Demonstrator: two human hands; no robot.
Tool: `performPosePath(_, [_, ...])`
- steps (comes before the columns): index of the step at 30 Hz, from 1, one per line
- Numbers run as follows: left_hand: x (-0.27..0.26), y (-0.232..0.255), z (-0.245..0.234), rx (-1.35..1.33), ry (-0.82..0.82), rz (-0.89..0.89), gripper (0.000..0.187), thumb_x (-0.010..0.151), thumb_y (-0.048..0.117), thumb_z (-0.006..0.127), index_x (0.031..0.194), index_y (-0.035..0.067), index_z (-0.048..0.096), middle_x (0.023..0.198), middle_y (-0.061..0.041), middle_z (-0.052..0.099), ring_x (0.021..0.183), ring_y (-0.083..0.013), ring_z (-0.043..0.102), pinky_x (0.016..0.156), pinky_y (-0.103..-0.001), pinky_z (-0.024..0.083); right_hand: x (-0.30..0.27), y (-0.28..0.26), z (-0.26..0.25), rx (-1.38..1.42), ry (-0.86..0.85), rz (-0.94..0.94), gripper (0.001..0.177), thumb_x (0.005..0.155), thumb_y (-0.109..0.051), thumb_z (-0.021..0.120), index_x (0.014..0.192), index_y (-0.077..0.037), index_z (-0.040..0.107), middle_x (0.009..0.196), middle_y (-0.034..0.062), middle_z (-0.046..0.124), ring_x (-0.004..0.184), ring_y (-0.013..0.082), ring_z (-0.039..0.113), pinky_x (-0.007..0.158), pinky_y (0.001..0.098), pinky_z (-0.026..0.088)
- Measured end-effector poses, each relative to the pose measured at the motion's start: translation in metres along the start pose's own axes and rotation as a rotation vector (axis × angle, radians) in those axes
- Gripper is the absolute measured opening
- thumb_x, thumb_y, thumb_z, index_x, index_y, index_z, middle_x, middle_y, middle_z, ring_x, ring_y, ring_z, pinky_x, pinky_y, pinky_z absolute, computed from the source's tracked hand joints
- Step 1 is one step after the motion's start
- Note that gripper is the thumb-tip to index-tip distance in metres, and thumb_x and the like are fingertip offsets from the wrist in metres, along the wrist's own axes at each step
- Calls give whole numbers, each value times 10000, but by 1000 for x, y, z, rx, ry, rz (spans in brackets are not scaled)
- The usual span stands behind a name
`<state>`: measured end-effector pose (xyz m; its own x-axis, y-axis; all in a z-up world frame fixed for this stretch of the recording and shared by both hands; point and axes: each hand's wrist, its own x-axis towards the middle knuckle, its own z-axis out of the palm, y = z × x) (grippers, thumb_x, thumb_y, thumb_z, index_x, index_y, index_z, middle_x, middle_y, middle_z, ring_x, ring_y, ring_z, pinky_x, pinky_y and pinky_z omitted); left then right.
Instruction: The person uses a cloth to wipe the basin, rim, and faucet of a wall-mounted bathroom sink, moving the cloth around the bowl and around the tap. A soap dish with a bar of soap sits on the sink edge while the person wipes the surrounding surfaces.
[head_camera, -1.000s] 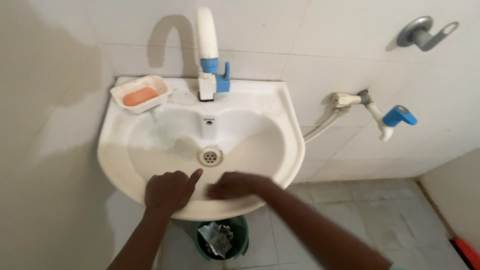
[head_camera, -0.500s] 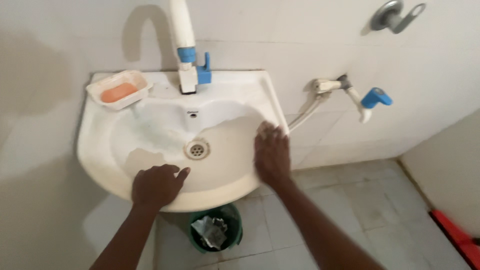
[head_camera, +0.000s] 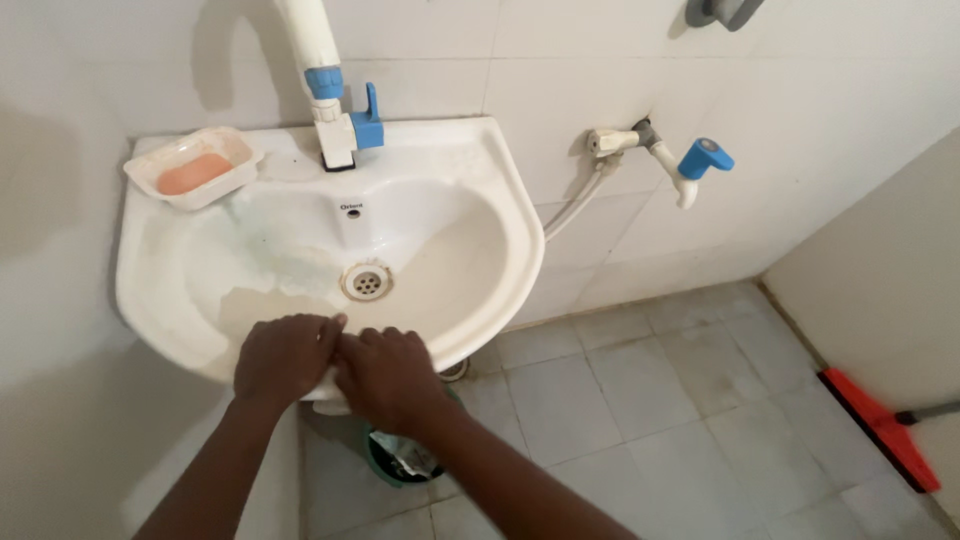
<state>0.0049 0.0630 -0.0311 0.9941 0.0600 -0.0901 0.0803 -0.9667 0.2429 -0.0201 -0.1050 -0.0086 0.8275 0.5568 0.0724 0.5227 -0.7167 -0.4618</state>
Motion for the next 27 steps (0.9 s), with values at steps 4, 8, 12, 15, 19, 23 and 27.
performPosePath(4, [-3, 1, 2, -29, 100, 84, 491, 994, 500, 451, 918, 183, 818, 876, -112, 765, 850, -341, 709, 867, -492, 528, -22, 75, -30, -27, 98, -198, 223, 978, -118, 594, 1139, -132, 747, 1051, 45, 759, 981, 220, 681, 982, 464, 456])
performPosePath(8, [-4, 4, 2, -7, 61, 55, 471, 995, 527, 471, 963, 213, 821, 918, -86, 779, 885, -305, 712, 910, -469, 507, -6, 171, -84, -328, 138, -186, 255, 1009, -137, 467, 1000, -134, 722, 1289, 85, 682, 1210, 285, 584, 1050, 576, 390])
performPosePath(12, [-3, 5, 3, -22, 62, 33, 470, 979, 530, 484, 942, 217, 833, 942, -59, 780, 919, -290, 703, 919, -476, 493, 29, 218, -102, -752, 405, -368, 338, 932, -239, 499, 1171, -198, 734, 1442, 179, 568, 1386, 505, 444, 1067, 715, 364])
performPosePath(15, [-2, 6, 3, 3, 91, 46, 476, 970, 554, 496, 973, 204, 819, 950, -61, 776, 881, -294, 719, 905, -464, 506, 44, 207, -89, -953, 400, -342, 341, 788, -347, 553, 1017, -163, 728, 1423, 149, 620, 1374, 447, 473, 1055, 682, 428])
performPosePath(19, [-2, 5, 6, -25, 49, -1, 465, 987, 540, 500, 984, 196, 813, 918, -82, 780, 882, -293, 726, 921, -453, 510, 28, 145, -64, -782, -154, 45, 272, 1012, -270, 506, 975, -113, 725, 1064, 96, 724, 1048, 265, 612, 971, 491, 458])
performPosePath(23, [0, 3, 9, -68, 138, 42, 450, 960, 505, 524, 913, 163, 814, 882, -82, 776, 855, -309, 719, 878, -475, 510, 17, 56, -30, -583, -350, 88, 400, 1057, -383, 383, 910, -124, 652, 825, 128, 710, 780, 288, 673, 771, 510, 538])
performPosePath(27, [3, 2, 10, -4, 42, 5, 525, 1038, 502, 471, 851, 150, 812, 853, -93, 777, 824, -301, 734, 844, -446, 556, 20, 2, -1, -244, -246, 96, 397, 1047, -363, 358, 1065, -115, 667, 858, 138, 719, 801, 333, 693, 817, 541, 505])
